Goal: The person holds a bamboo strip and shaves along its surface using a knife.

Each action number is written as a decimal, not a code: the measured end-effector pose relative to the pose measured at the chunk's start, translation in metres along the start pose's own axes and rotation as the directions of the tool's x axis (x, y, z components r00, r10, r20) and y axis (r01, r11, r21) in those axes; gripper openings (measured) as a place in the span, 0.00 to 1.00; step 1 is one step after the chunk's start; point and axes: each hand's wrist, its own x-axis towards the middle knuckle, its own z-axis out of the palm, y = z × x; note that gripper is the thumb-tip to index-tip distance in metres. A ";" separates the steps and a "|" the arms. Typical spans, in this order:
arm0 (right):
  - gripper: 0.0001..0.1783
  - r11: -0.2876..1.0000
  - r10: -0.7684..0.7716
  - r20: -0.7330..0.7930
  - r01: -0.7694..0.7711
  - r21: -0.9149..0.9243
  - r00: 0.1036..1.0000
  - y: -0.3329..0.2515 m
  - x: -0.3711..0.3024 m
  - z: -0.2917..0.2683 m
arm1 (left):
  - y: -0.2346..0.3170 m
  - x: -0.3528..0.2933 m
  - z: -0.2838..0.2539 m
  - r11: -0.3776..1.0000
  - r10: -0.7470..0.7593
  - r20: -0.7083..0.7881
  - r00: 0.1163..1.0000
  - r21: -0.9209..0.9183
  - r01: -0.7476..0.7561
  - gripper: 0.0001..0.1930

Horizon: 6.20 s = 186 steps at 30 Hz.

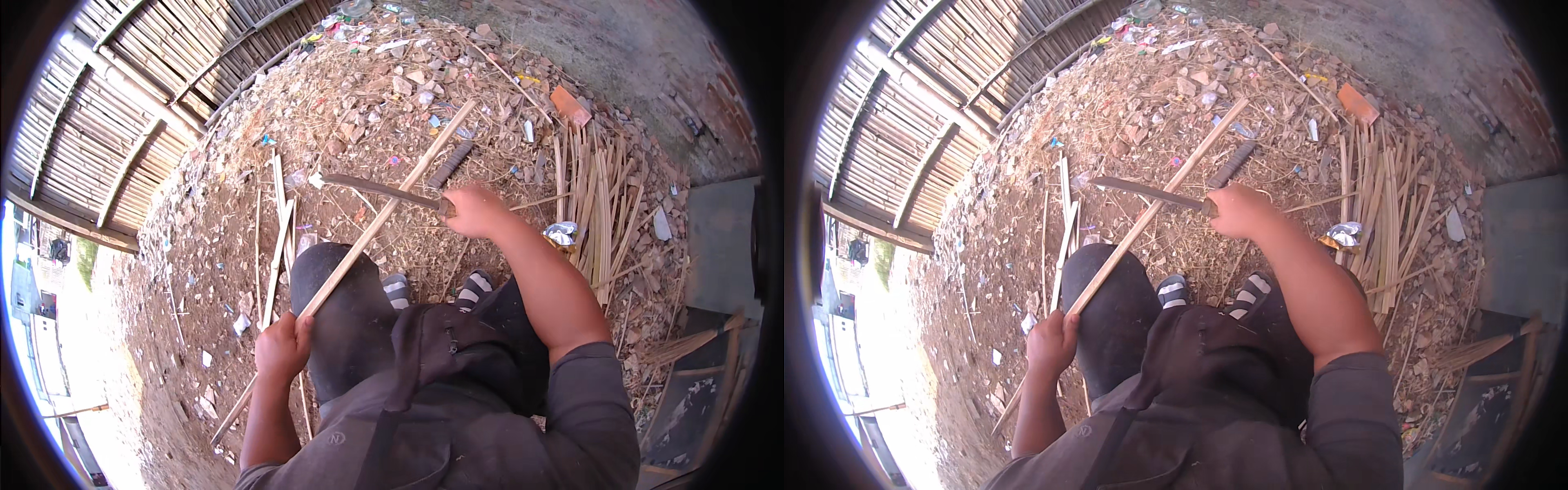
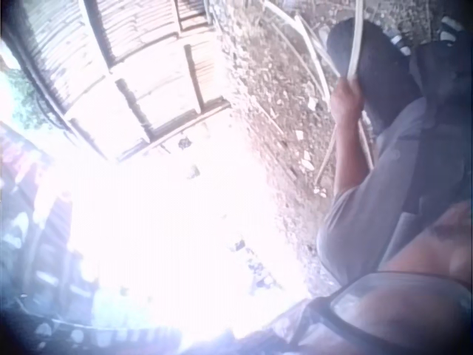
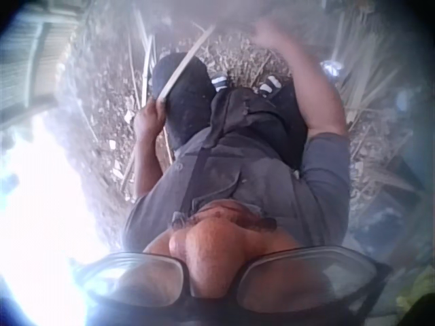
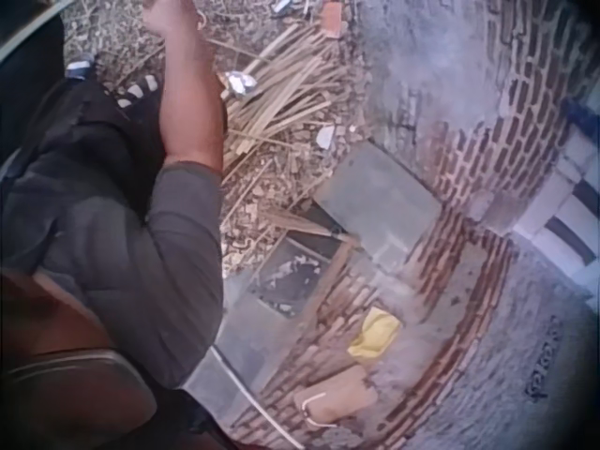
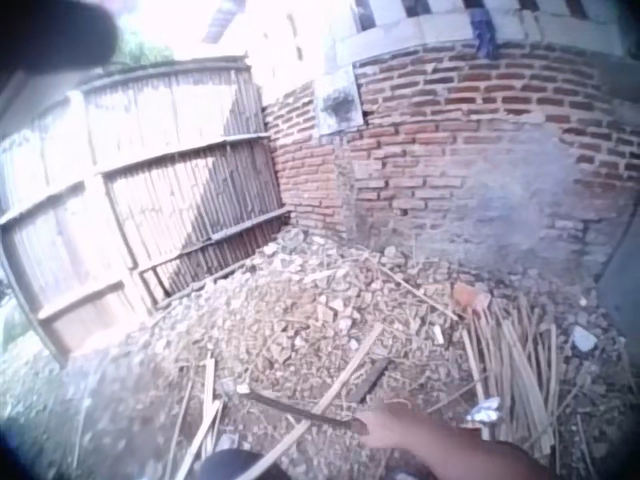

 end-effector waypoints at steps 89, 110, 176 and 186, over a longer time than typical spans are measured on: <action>0.17 0.871 0.244 0.160 -0.288 0.398 0.957 0.018 0.002 -0.007 | -0.030 -0.005 -0.004 0.960 0.087 0.279 0.956 -0.278 -0.006 0.21; 0.18 0.913 0.212 0.051 -0.217 0.347 0.976 0.040 0.002 -0.016 | -0.037 -0.013 0.009 0.950 0.132 0.155 0.979 -0.302 -0.080 0.21; 0.12 0.977 -0.018 0.108 0.041 -0.211 0.994 -0.043 -0.022 -0.033 | -0.052 -0.030 0.034 0.980 0.197 -0.134 0.971 0.020 -0.196 0.19; 0.16 0.982 0.171 -0.088 -0.162 0.098 0.981 0.035 -0.004 -0.022 | -0.053 -0.024 0.020 0.988 0.124 -0.056 0.991 0.099 -0.119 0.22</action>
